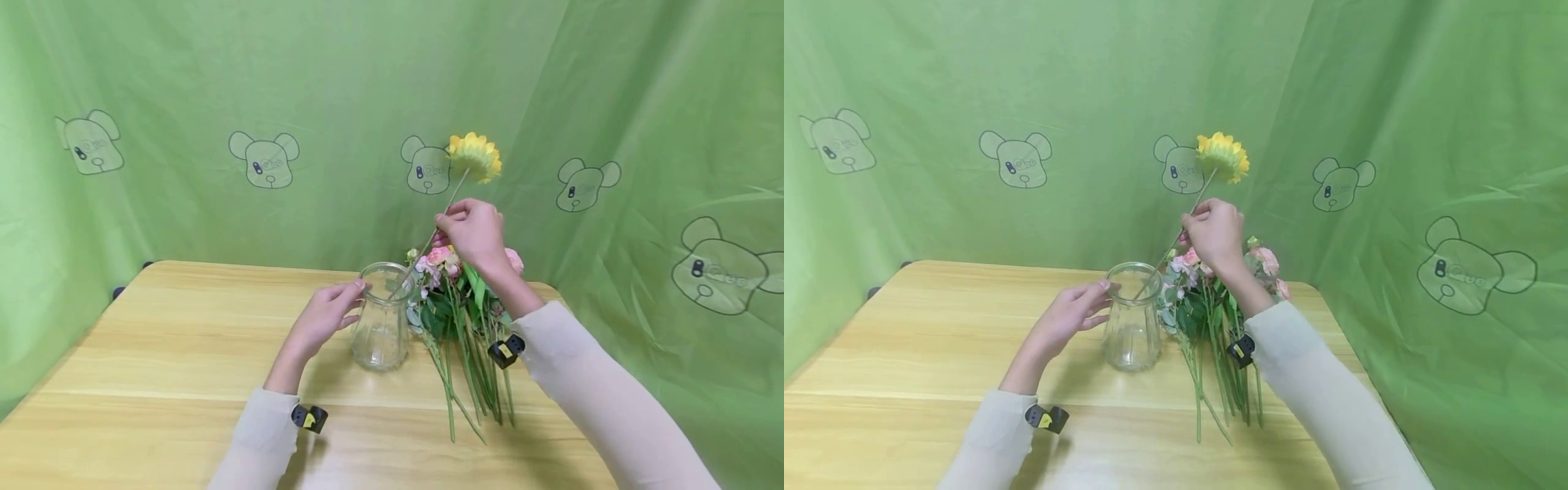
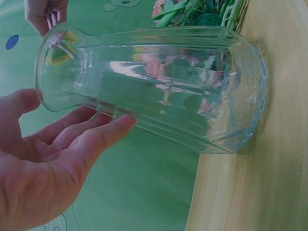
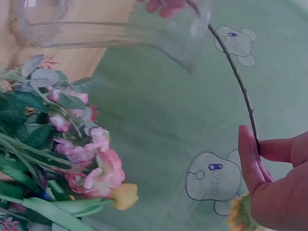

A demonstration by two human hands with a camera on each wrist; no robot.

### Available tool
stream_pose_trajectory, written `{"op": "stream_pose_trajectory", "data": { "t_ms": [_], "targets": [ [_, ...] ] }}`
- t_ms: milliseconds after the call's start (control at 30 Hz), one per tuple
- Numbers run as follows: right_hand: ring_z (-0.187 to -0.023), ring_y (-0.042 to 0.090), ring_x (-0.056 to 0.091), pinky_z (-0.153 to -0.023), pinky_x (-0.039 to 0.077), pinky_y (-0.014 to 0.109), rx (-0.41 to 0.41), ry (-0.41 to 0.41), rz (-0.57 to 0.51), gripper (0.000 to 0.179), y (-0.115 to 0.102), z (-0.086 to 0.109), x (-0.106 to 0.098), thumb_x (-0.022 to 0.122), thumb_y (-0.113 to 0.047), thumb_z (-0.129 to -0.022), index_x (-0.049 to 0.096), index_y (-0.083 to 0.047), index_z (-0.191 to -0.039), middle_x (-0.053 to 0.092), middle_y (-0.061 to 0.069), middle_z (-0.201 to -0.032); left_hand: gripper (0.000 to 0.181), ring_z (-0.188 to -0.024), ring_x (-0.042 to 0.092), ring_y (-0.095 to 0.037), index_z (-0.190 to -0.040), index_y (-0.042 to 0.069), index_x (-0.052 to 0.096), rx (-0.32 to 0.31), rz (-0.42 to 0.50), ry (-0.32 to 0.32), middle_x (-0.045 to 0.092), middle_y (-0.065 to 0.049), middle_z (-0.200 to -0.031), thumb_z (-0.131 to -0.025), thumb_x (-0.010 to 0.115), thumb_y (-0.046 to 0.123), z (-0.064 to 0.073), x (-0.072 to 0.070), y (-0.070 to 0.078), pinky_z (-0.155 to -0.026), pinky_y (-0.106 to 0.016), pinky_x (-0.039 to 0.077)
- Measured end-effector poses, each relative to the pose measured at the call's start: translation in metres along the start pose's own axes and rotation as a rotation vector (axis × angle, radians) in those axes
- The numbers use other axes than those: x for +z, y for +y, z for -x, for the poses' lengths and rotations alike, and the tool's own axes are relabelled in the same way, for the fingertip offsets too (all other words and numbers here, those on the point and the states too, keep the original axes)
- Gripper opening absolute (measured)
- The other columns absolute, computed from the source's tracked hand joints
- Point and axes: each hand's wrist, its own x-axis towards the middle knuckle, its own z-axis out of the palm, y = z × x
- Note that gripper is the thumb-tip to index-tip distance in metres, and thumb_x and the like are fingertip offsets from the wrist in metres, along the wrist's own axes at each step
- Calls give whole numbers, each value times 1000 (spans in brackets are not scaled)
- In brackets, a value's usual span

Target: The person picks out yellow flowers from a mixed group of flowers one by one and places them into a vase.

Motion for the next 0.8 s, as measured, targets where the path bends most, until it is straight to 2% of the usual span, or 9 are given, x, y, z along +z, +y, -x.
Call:
{"op": "stream_pose_trajectory", "data": {
  "t_ms": [133,600,800],
  "targets": [
    [-75,29,77,-63,65,27,-19,-37,36,43,5,2,9,65,-9,-98,54,7,-135,75,25,-103,56,-138,52,-36,-141,-1,55,-4,0,-2,53,-20,-149,-106,51,42,0,0,0,-106,-39,55],
    [-64,30,74,-52,64,35,-164,-79,68,24,-5,18,38,61,-12,-101,60,1,-121,76,18,-87,54,-137,54,-34,-140,2,58,-1,-6,11,56,-16,-147,-106,51,43,0,-2,0,-106,-38,55],
    [-61,31,72,-43,56,29,-215,-118,116,18,-6,25,50,60,-12,-100,63,-1,-115,75,17,-79,54,-137,54,-33,-140,1,58,-2,0,7,56,-16,-146,-106,51,42,0,-1,0,-106,-39,55]
  ]
}}
